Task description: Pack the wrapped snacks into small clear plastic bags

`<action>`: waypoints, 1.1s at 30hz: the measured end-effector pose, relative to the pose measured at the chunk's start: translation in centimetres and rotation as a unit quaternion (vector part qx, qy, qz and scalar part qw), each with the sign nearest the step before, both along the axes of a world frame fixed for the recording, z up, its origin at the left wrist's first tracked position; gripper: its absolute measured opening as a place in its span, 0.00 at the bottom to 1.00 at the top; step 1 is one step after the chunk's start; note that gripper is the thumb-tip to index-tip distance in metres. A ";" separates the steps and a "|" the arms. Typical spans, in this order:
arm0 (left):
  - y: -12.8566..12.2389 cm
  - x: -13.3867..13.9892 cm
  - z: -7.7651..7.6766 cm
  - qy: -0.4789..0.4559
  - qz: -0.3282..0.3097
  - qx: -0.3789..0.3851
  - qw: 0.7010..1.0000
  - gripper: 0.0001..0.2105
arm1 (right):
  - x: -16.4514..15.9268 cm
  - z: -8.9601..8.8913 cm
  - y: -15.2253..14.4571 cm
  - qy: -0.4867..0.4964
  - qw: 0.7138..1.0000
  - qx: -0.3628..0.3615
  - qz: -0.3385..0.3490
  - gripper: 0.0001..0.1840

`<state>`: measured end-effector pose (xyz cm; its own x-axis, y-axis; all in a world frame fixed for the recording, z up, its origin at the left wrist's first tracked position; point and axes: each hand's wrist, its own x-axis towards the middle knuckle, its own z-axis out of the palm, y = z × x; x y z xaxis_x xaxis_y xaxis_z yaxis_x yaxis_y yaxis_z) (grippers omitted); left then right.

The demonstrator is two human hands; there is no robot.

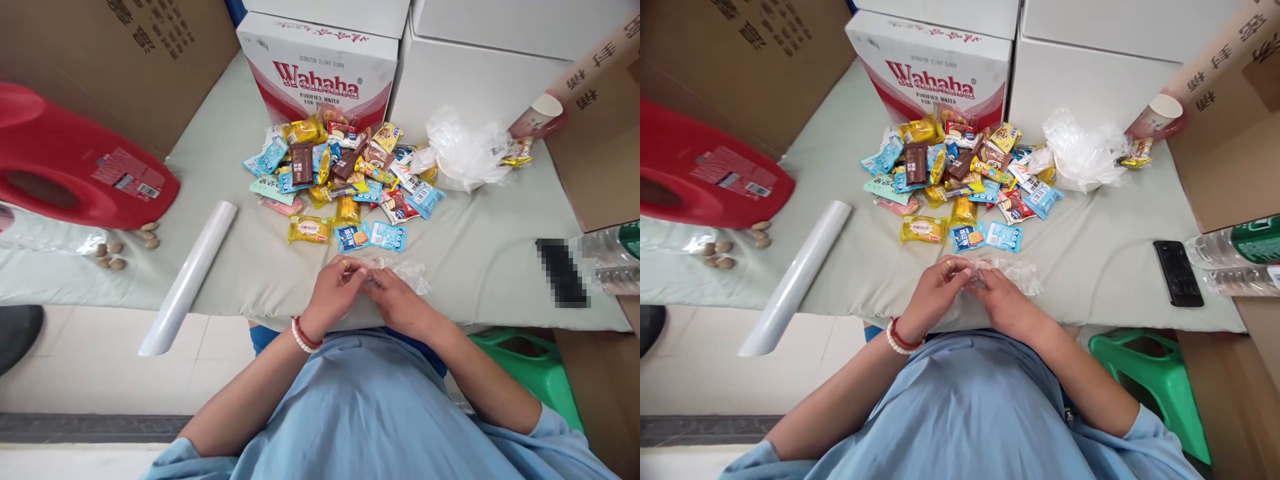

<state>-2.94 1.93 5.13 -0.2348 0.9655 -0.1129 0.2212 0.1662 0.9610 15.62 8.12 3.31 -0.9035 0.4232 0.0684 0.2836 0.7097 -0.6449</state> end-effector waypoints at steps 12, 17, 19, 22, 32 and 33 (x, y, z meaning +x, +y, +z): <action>-1.5 3.2 -2.6 0.508 -0.162 0.091 0.841 0.17 | 4.7 -0.8 3.4 -0.052 0.935 0.084 -0.341 0.20; -2.1 3.2 -3.0 0.547 -0.155 0.103 0.816 0.18 | 5.5 -1.0 2.1 -0.066 0.947 0.097 -0.301 0.05; -2.3 3.4 -3.2 0.555 -0.161 0.104 0.810 0.19 | 5.0 0.6 1.8 -0.050 0.949 0.041 -0.309 0.05; -2.4 3.8 -3.5 0.558 -0.165 0.117 0.805 0.20 | 2.1 2.6 1.9 -0.027 0.960 -0.055 -0.274 0.05; -4.5 -1.4 -3.0 0.237 -0.087 0.108 0.961 0.17 | -4.8 -1.2 2.0 -0.024 0.980 0.027 -0.194 0.08; -4.3 -1.8 -3.2 0.232 -0.028 0.078 0.969 0.15 | -4.6 -1.4 1.8 -0.022 0.980 0.033 -0.195 0.09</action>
<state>-4.72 -2.41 1.97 -0.1716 0.9752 0.1399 0.6394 0.0022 0.7689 10.98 9.94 1.87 -0.6759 0.7334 0.0720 0.5687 0.5813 -0.5820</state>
